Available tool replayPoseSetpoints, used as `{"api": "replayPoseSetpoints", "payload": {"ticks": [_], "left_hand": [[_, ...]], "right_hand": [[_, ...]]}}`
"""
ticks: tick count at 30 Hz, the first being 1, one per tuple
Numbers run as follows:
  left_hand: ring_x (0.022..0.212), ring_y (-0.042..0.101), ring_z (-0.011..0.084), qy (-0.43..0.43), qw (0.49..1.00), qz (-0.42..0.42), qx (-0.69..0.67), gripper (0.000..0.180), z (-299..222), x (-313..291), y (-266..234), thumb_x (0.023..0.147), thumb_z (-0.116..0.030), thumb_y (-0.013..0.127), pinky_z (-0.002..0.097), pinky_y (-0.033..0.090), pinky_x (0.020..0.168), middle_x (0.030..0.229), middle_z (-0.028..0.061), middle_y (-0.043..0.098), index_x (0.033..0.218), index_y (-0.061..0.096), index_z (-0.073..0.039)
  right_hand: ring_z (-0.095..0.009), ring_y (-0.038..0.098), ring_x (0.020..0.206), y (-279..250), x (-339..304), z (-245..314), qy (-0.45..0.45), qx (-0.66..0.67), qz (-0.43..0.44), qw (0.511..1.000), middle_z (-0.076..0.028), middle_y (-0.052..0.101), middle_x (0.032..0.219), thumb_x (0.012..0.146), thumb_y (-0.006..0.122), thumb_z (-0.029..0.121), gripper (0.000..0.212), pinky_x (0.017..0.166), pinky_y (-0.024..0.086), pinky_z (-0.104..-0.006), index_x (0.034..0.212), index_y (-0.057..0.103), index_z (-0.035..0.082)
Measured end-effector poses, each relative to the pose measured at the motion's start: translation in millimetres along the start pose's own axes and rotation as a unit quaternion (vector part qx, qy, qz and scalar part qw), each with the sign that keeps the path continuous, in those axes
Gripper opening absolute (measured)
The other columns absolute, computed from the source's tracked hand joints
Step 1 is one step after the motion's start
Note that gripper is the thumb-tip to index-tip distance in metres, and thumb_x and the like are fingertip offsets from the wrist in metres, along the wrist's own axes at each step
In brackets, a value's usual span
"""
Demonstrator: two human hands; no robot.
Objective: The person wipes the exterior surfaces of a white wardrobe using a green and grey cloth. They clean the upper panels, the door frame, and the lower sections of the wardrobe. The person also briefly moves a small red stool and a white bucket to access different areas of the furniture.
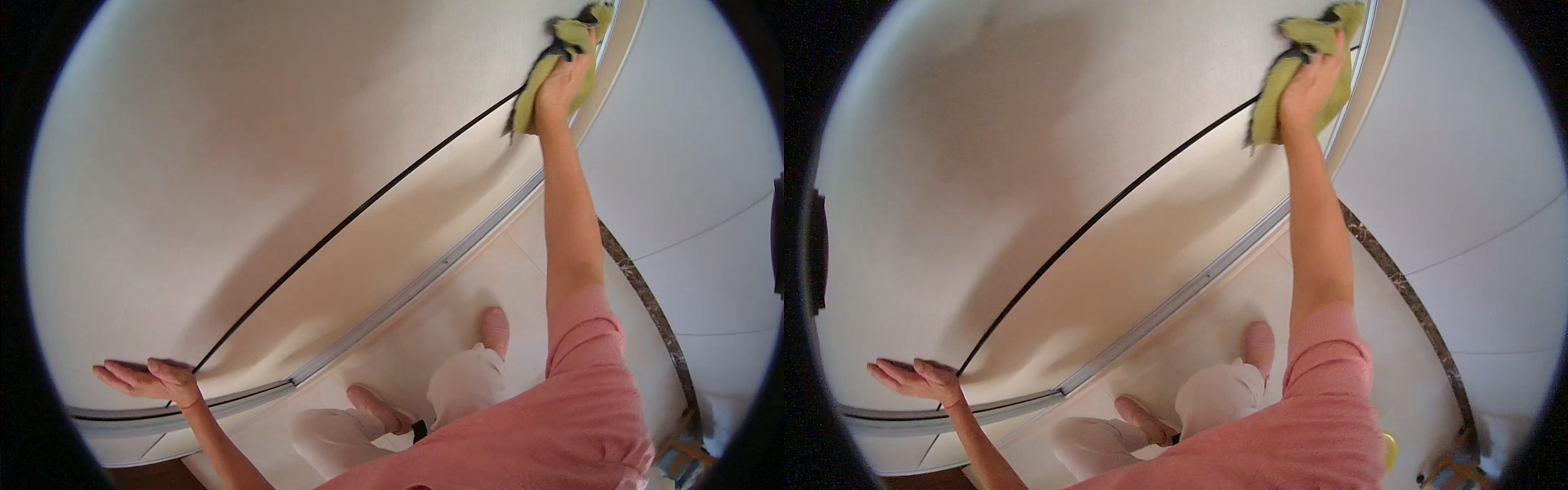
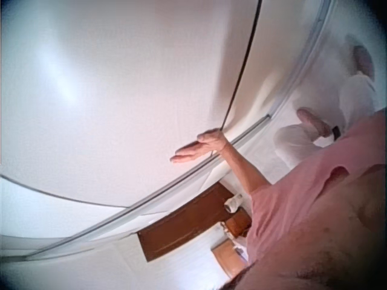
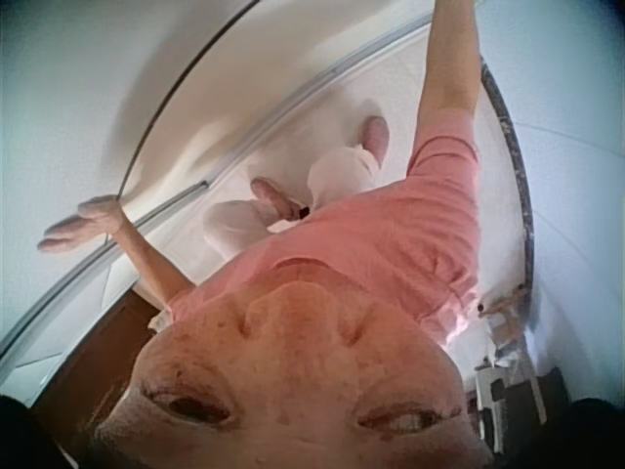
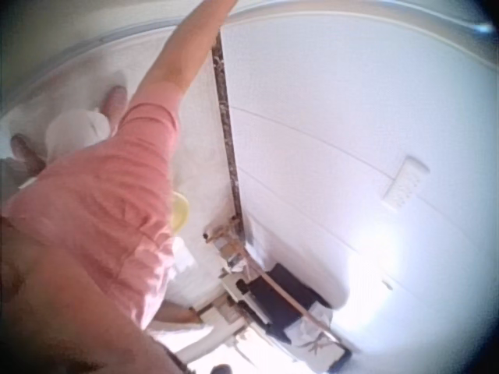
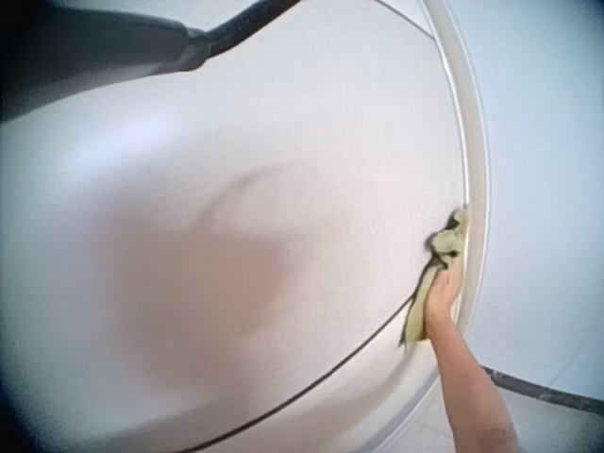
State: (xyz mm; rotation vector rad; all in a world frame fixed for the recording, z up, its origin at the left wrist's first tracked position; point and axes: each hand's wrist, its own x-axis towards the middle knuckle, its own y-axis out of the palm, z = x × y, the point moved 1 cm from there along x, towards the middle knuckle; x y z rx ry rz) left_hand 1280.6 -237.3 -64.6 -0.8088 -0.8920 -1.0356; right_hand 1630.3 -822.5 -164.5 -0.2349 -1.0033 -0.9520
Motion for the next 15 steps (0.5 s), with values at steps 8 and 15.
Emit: {"api": "replayPoseSetpoints", "payload": {"ticks": [8,15], "left_hand": [[0.146,0.025,0.045,0.02,1.0,-0.003,-0.004,0.063,-9,2,10,0.107,-0.043,0.033,0.0561,0.026,0.116,0.157,0.0307,0.022,0.153,0.029,0.0],[0.147,0.021,0.0458,-0.017,0.999,0.011,-0.037,0.075,2,-1,5,0.104,-0.051,0.035,0.0559,0.022,0.118,0.158,0.0339,0.012,0.151,0.026,0.008]], "right_hand": [[-0.026,0.054,0.109,-22,-148,-123,0.45,0.241,-0.096,0.855,-0.009,0.056,0.121,0.104,0.041,0.046,0.05,0.1,0.043,-0.0358,0.137,0.047,0.009],[-0.023,0.042,0.117,-23,-76,-74,0.242,0.28,0.031,0.928,-0.006,0.044,0.128,0.104,0.043,0.045,0.05,0.102,0.034,-0.034,0.136,0.042,0.007]]}}
